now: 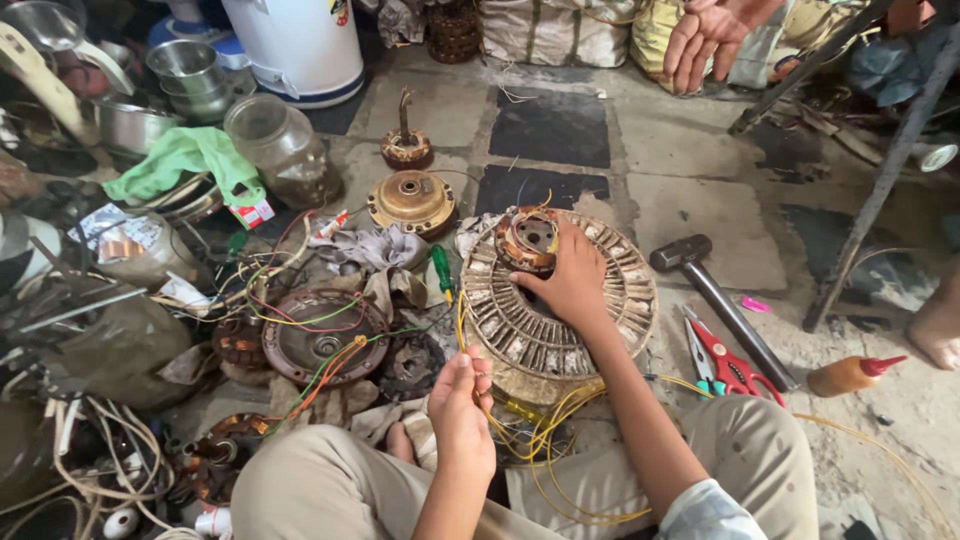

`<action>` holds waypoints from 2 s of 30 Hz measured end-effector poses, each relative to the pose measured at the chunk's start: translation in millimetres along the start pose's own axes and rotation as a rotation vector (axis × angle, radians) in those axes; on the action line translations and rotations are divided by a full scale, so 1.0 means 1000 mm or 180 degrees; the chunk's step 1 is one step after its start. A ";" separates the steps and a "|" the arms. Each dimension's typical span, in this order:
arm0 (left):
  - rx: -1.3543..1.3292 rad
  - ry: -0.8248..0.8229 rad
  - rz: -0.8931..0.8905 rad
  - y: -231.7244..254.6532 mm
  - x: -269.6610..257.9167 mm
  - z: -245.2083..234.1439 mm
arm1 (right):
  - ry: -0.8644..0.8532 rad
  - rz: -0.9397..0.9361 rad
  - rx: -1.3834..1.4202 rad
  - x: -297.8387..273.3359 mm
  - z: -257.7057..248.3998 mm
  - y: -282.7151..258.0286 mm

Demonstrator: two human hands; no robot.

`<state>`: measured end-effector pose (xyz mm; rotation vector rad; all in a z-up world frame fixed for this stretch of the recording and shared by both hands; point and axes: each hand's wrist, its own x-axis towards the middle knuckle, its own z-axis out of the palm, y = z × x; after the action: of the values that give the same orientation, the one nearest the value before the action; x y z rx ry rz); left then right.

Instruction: The person sits on the floor and handles various disassembled electric motor components, including a stator and a rotor. They manipulate yellow wires, thread them through the stator slots, and examine the rotor assembly. The person also picks up and inspects a metal motor cover and other small parts scattered around the workspace.

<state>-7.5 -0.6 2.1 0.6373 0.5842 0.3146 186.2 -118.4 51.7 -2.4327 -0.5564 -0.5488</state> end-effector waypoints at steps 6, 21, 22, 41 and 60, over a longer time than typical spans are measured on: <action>-0.0040 0.0005 0.0009 -0.003 0.003 -0.004 | 0.0120 -0.0162 0.0193 -0.002 -0.005 -0.002; -0.0052 0.0072 -0.0022 -0.001 0.003 -0.005 | -0.0058 -0.0075 0.0373 0.000 -0.001 0.005; -0.0059 0.0053 -0.0020 -0.002 0.004 -0.006 | -0.0048 -0.0097 0.0379 -0.001 -0.001 0.005; -0.0077 0.0059 -0.0033 -0.003 0.004 -0.006 | 0.0005 -0.0199 0.0355 -0.001 -0.002 0.009; -0.0006 0.0089 -0.0032 -0.005 0.010 -0.010 | -0.0339 -0.0235 -0.0471 0.030 -0.013 -0.022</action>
<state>-4.9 4.7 -12.0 0.6288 0.6137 0.3151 197.2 -102.5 86.1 -2.6019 -0.6735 -0.5087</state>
